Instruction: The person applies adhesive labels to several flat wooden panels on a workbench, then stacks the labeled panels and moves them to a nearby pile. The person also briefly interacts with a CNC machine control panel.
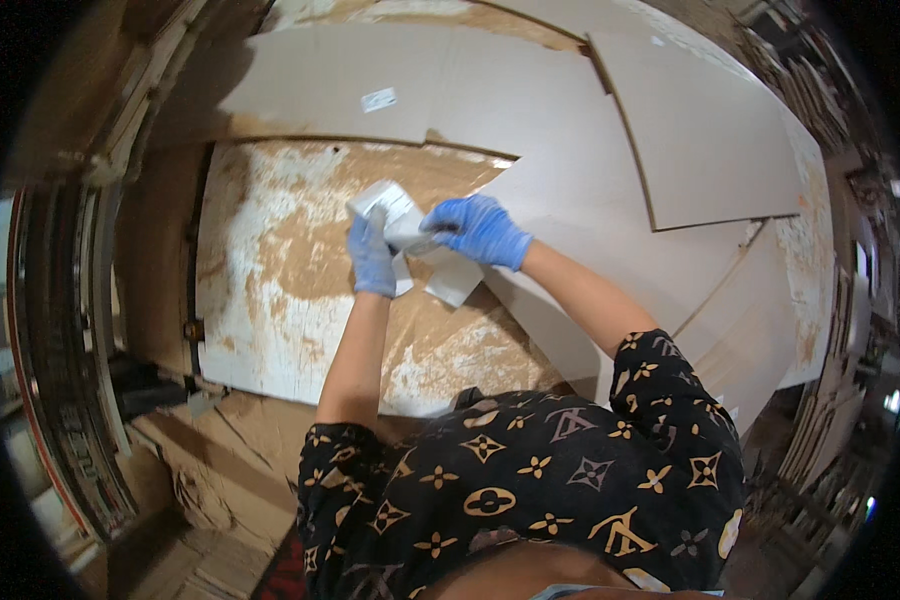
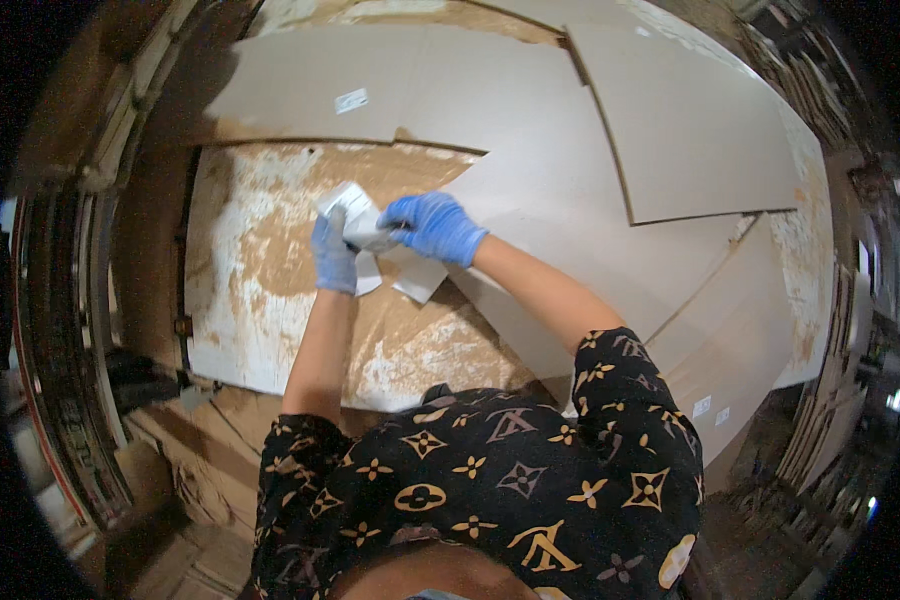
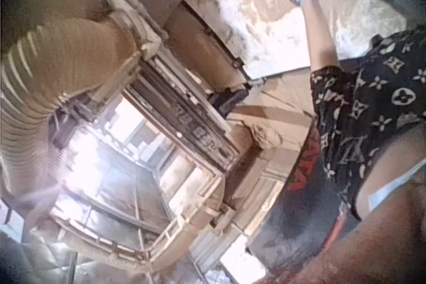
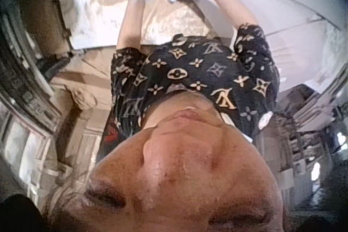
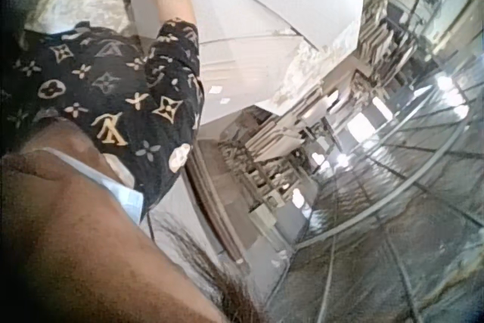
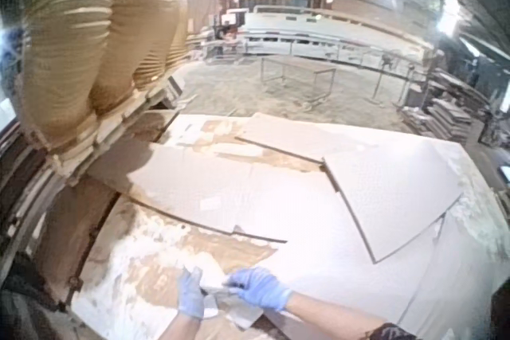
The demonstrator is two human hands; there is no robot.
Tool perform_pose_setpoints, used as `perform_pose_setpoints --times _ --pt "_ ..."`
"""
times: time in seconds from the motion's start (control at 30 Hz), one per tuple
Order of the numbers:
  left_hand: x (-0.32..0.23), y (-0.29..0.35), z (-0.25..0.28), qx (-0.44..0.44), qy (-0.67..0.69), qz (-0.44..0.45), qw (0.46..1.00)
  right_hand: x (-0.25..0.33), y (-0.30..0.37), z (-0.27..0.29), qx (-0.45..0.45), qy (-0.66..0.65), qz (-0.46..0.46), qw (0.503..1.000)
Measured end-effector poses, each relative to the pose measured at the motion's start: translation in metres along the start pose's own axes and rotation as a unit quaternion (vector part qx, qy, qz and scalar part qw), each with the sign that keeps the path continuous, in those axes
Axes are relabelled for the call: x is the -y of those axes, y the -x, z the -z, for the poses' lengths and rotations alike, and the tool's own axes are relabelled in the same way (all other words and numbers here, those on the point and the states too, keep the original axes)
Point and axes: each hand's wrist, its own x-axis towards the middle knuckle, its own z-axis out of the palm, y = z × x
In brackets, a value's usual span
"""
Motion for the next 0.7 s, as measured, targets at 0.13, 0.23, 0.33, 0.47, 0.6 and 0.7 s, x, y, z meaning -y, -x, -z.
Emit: perform_pose_setpoints --times 0.13,0.23,0.33,0.47,0.6,0.7 --pt "0.024 0.009 0.001 -0.032 0.074 0.011 0.997 -0.010 0.010 -0.009 0.017 -0.013 -0.012 1.000" --pt "0.034 0.012 0.004 -0.035 0.093 0.069 0.993 -0.018 0.018 -0.017 0.010 -0.092 -0.052 0.994" --pt "0.033 0.011 0.012 -0.100 0.061 0.095 0.989 -0.039 0.012 -0.009 -0.071 -0.254 -0.087 0.961" --pt "0.026 0.018 0.020 -0.104 0.036 0.080 0.991 -0.097 -0.025 0.033 -0.245 -0.280 -0.259 0.891" --pt "0.025 0.028 0.021 -0.085 0.030 0.078 0.993 -0.158 -0.060 0.075 -0.357 -0.142 -0.344 0.857" --pt "0.030 0.031 0.027 -0.053 0.042 0.055 0.996 -0.183 -0.070 0.089 -0.241 0.060 -0.398 0.883"
